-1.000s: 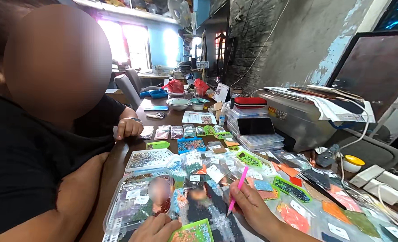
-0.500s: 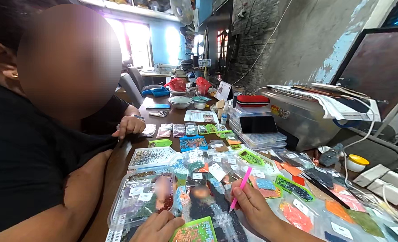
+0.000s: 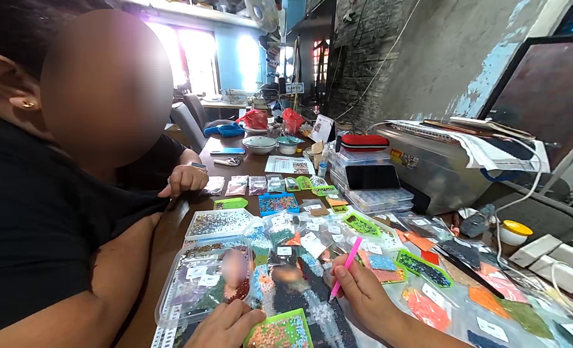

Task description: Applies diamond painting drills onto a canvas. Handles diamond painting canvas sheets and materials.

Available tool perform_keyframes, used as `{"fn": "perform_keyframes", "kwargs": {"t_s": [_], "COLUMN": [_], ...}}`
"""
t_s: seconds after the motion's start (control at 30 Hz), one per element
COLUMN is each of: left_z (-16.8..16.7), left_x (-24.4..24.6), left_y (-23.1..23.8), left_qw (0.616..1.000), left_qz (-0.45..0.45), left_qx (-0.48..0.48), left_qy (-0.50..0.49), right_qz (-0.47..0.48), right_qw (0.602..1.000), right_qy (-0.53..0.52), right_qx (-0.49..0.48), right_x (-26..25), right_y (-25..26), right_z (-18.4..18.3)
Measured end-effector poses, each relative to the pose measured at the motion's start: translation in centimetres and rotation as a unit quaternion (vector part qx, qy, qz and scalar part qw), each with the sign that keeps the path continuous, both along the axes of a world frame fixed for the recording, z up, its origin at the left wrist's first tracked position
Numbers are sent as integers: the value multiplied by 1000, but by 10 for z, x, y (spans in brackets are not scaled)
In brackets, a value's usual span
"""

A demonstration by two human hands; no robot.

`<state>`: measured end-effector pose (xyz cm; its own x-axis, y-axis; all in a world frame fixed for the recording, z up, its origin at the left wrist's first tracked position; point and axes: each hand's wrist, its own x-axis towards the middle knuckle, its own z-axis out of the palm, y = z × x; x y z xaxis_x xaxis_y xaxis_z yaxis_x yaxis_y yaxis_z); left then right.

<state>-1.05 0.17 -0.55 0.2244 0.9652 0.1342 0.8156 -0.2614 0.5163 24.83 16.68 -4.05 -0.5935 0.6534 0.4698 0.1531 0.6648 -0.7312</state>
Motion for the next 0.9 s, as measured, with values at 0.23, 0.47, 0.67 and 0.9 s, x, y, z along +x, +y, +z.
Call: {"fn": "perform_keyframes", "kwargs": {"t_s": [0.23, 0.47, 0.67, 0.9], "left_z": [0, 2, 2, 2], "left_x": [0, 1, 1, 1], "left_y": [0, 0, 0, 0], "left_qw": [1000, 1000, 1000, 1000], "left_qz": [-3, -1, -1, 0], "left_qx": [2, 0, 2, 2], "left_qy": [-2, 4, 7, 8], "right_qz": [-1, 1, 7, 13], "right_qw": [1000, 1000, 1000, 1000], "right_qy": [-12, -2, 8, -3], "right_qx": [14, 13, 11, 1], "right_x": [1, 0, 0, 0], "right_y": [1, 0, 1, 1], "right_z": [-1, 0, 0, 0]}}
